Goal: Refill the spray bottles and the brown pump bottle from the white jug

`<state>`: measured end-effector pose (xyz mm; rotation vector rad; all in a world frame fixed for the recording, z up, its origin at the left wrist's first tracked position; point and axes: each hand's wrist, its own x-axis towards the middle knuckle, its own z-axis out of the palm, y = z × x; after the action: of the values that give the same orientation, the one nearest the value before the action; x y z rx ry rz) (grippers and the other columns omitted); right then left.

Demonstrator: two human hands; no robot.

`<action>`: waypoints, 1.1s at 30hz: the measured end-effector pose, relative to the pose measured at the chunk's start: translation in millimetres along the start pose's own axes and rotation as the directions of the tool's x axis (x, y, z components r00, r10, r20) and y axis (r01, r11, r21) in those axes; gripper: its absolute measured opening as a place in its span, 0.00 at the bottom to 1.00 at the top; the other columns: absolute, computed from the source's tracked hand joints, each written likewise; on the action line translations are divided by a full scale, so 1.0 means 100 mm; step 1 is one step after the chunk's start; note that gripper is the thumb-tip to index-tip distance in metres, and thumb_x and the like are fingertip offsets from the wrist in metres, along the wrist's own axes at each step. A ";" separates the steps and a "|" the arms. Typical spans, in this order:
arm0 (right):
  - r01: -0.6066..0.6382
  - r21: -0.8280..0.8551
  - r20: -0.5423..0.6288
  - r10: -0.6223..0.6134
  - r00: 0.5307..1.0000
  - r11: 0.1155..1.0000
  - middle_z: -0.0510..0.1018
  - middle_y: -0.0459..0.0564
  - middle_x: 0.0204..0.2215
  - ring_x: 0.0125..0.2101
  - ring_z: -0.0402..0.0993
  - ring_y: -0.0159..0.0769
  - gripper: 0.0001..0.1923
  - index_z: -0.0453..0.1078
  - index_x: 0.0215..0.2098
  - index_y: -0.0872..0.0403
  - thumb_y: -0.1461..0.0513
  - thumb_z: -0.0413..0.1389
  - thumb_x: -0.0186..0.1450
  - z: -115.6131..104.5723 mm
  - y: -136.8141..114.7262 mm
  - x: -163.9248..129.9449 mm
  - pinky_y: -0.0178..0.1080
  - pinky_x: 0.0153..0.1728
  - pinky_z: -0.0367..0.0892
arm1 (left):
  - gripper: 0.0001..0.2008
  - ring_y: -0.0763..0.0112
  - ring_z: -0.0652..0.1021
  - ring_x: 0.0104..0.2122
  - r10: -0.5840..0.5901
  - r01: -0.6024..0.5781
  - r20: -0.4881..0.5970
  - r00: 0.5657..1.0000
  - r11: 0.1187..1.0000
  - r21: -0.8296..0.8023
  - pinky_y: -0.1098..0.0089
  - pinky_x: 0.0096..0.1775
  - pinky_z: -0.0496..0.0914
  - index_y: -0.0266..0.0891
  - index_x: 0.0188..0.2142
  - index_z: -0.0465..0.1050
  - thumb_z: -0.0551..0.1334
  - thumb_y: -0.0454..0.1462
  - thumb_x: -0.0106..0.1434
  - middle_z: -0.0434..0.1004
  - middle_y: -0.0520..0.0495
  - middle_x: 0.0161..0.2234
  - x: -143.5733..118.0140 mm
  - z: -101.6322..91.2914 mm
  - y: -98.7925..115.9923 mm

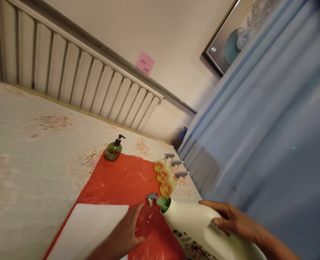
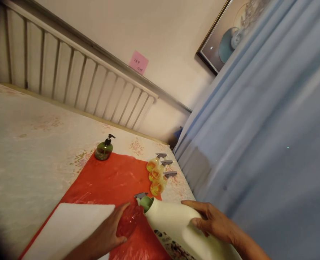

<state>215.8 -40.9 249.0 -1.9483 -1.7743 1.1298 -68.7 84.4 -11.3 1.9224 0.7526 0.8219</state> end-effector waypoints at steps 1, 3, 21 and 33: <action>-0.004 -0.011 0.006 0.004 1.000 1.000 0.74 0.48 0.35 0.26 0.62 0.29 0.34 0.62 0.62 0.49 0.46 0.58 0.61 -0.01 -0.02 0.00 0.29 0.22 0.58 | 0.45 0.57 0.60 0.63 -0.006 0.006 0.002 1.000 1.000 -0.001 0.57 0.64 0.54 0.44 0.64 0.49 0.61 0.30 0.46 0.56 0.44 0.65 0.00 0.00 0.00; -0.012 -0.026 0.010 0.013 1.000 1.000 0.74 0.49 0.37 0.27 0.63 0.29 0.33 0.63 0.61 0.49 0.46 0.58 0.61 -0.02 -0.06 -0.01 0.29 0.22 0.58 | 0.45 0.58 0.60 0.63 -0.014 0.014 0.007 1.000 1.000 -0.002 0.58 0.64 0.54 0.44 0.64 0.49 0.61 0.30 0.46 0.57 0.44 0.64 0.00 0.01 0.00; -0.037 -0.071 0.068 0.042 0.997 0.997 0.76 0.48 0.35 0.27 0.66 0.30 0.34 0.65 0.60 0.51 0.46 0.59 0.59 -0.03 -0.24 -0.01 0.28 0.21 0.57 | 0.45 0.59 0.60 0.63 -0.018 0.018 0.005 1.000 1.000 0.007 0.58 0.64 0.55 0.42 0.63 0.50 0.61 0.30 0.45 0.57 0.43 0.64 0.01 0.04 -0.05; -0.039 -0.092 0.092 0.048 0.995 0.995 0.77 0.49 0.38 0.27 0.67 0.30 0.33 0.65 0.60 0.48 0.46 0.58 0.60 -0.06 -0.36 0.01 0.28 0.21 0.57 | 0.44 0.57 0.61 0.63 -0.022 0.022 -0.003 1.000 1.000 -0.004 0.57 0.63 0.56 0.44 0.63 0.50 0.61 0.31 0.46 0.58 0.44 0.64 0.03 0.03 -0.03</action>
<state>194.7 -30.9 276.6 -2.0255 -1.8703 1.1939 -65.2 86.0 -14.3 1.9062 0.7716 0.8127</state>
